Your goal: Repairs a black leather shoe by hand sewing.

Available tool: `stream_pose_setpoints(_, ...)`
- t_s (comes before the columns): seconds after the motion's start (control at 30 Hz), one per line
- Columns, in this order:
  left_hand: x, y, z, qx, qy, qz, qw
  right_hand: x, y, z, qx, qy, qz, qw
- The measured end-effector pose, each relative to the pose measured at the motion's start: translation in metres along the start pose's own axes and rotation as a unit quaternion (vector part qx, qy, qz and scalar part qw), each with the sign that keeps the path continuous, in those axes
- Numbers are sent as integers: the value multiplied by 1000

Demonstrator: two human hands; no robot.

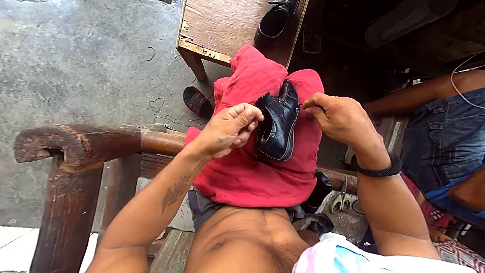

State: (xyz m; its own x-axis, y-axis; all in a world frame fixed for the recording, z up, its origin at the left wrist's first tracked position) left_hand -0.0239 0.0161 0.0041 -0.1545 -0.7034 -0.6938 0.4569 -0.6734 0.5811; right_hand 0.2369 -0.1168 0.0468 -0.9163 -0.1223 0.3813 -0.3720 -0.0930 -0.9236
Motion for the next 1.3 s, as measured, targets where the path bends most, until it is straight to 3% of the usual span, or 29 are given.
stream_pose_setpoints(0.03, 0, 6, -5, -47, -8, -116, 992, 0, 0, -1, -3, -5, 6, 1000)
stream_pose_setpoints(0.1, 1, 18, -16, -72, -23, -341, 937, -1, -2, -9, -9, 4, 7, 1000)
stream_pose_setpoints(0.17, 1, 27, -29, -70, -54, -417, 904, -2, -3, -16, -21, 11, 9, 1000)
stream_pose_setpoints(0.23, 2, 30, -42, -112, -53, -387, 914, -3, -1, -17, -39, 1, 15, 999)
stream_pose_setpoints(0.33, 10, 30, -57, -174, 21, -268, 947, -12, 0, -23, -41, -28, 19, 999)
stream_pose_setpoints(0.53, 13, 36, -58, -143, 2, -108, 984, -33, 0, -40, -27, -90, 3, 996)
stream_pose_setpoints(0.7, 6, 33, -58, -102, -17, -136, 985, -22, 6, -30, -44, -91, -11, 995)
stream_pose_setpoints(0.9, 1, 24, -43, -101, -62, -262, 958, -3, 11, 7, -52, -67, -26, 996)
stream_pose_setpoints(1.0, 5, 24, -39, -126, -58, -228, 964, 7, 11, 11, -68, -5, 1, 998)
stream_pose_setpoints(1.07, 7, 26, -39, -151, -2, -230, 961, 2, 13, 20, -73, 61, 48, 994)
stream_pose_setpoints(1.2, 11, 25, -36, -196, 71, -305, 929, -30, 13, 63, -69, 234, 76, 967)
stream_pose_setpoints(1.3, 9, 27, -35, -193, 57, -427, 882, -44, 27, 83, -64, 321, 45, 944)
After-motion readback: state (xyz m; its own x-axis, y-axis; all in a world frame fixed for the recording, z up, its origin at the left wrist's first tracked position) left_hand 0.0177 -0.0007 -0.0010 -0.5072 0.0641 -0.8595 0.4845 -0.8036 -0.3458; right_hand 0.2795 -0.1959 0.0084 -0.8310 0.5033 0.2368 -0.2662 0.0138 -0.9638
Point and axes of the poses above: each hand's wrist, its own z-axis away from the middle knuckle, its own y-axis out of the palm, x = y × z, the point moved 2 cm from there along -z, towards the middle knuckle, and after that the axes turned 12 degrees about -y, right-handed, at the moved point
